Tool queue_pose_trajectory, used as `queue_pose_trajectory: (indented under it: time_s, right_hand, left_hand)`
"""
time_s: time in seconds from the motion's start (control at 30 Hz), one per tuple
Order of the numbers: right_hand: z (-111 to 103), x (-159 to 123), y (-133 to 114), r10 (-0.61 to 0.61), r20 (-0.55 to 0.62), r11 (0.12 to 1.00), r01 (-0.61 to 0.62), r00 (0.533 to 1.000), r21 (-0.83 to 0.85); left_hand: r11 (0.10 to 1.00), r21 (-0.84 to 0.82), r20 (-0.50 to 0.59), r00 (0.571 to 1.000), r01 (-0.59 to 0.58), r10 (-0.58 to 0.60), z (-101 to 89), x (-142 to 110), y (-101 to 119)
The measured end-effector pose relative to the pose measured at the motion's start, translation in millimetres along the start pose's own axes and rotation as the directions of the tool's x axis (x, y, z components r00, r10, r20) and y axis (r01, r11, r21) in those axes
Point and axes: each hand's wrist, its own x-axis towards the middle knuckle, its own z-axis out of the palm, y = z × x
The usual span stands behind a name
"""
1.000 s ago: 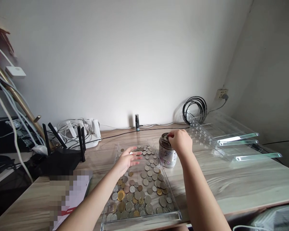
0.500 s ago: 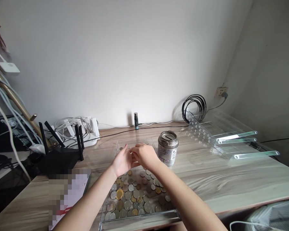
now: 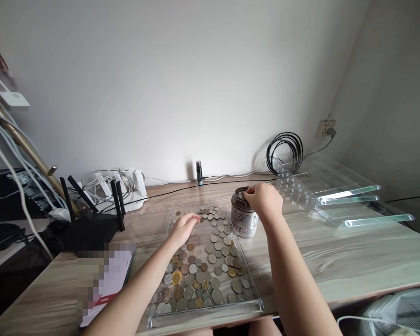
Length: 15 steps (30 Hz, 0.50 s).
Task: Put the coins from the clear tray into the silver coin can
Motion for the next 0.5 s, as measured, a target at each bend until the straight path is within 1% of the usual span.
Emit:
queue_pose_trajectory:
  time_s: [0.03, 0.07, 0.1, 0.13, 0.17, 0.2, 0.23, 0.27, 0.3, 0.33, 0.37, 0.4, 0.47, 0.5]
  right_hand:
    - [-1.0, -3.2, -2.8, -0.026, -0.077, 1.0, 0.027, 0.997, 0.014]
    - [-1.3, -7.1, -6.9, -0.063, -0.17, 0.997, 0.071, 0.983, 0.04]
    - [-0.4, -11.4, -12.7, -0.111, -0.257, 0.988, 0.134, 0.96, 0.075]
    - [2.4, -15.9, -20.2, -0.166, -0.311, 0.971, 0.21, 0.936, 0.114]
    - [7.5, -20.3, -29.4, -0.234, -0.308, 0.945, 0.29, 0.922, 0.151]
    - [15.1, -24.3, -39.7, -0.317, -0.242, 0.912, 0.365, 0.917, 0.187]
    - [24.9, -27.8, -50.5, -0.413, -0.127, 0.875, 0.431, 0.902, 0.22]
    - [36.3, -30.5, -61.1, -0.511, 0.031, 0.836, 0.488, 0.859, 0.25]
    - [48.7, -32.8, -70.6, -0.577, 0.197, 0.811, 0.527, 0.793, 0.256]
    - [61.0, -34.8, -78.4, -0.605, 0.338, 0.796, 0.564, 0.721, 0.222]
    - [72.4, -36.9, -83.9, -0.602, 0.459, 0.781, 0.602, 0.653, 0.168]
    - [82.0, -39.6, -87.0, -0.586, 0.539, 0.766, 0.63, 0.605, 0.126]
    - [94.4, -47.9, -86.2, -0.562, 0.639, 0.723, 0.687, 0.526, 0.071]
    - [97.0, -53.8, -82.9, -0.579, 0.656, 0.687, 0.723, 0.483, 0.075]
  left_hand:
    - [0.994, 0.107, -0.016, 1.0, -0.016, 0.017, 0.3, -0.8, -0.3]
    - [0.978, 0.205, -0.026, 0.999, -0.027, 0.033, 0.3, -1.8, -0.9]
    - [0.957, 0.289, -0.028, 0.998, -0.039, 0.049, 0.1, -2.9, -1.6]
    - [0.932, 0.358, -0.017, 0.998, -0.05, 0.061, -0.4, -4.1, -2.5]
    - [0.907, 0.417, 0.006, 0.998, -0.061, 0.065, -1.0, -5.1, -3.6]
    - [0.881, 0.468, 0.037, 0.998, -0.065, 0.054, -1.8, -6.1, -4.6]
    - [0.856, 0.513, 0.071, 0.997, -0.059, 0.027, -2.7, -6.9, -5.6]
    - [0.833, 0.551, 0.104, 0.994, -0.042, -0.019, -3.5, -7.6, -6.3]
    - [0.812, 0.584, 0.136, 0.988, -0.019, -0.075, -4.3, -8.2, -6.8]
    - [0.794, 0.609, 0.168, 0.977, 0.002, -0.131, -4.9, -8.8, -6.8]
    - [0.78, 0.626, 0.202, 0.963, 0.014, -0.18, -5.4, -9.7, -6.4]
    - [0.77, 0.638, 0.235, 0.947, 0.019, -0.218, -5.8, -10.8, -5.6]
    - [0.757, 0.654, 0.282, 0.925, 0.009, -0.254, -6.5, -14.9, -2.8]
    - [0.752, 0.659, 0.298, 0.918, 0.001, -0.261, -7.0, -18.0, -1.1]
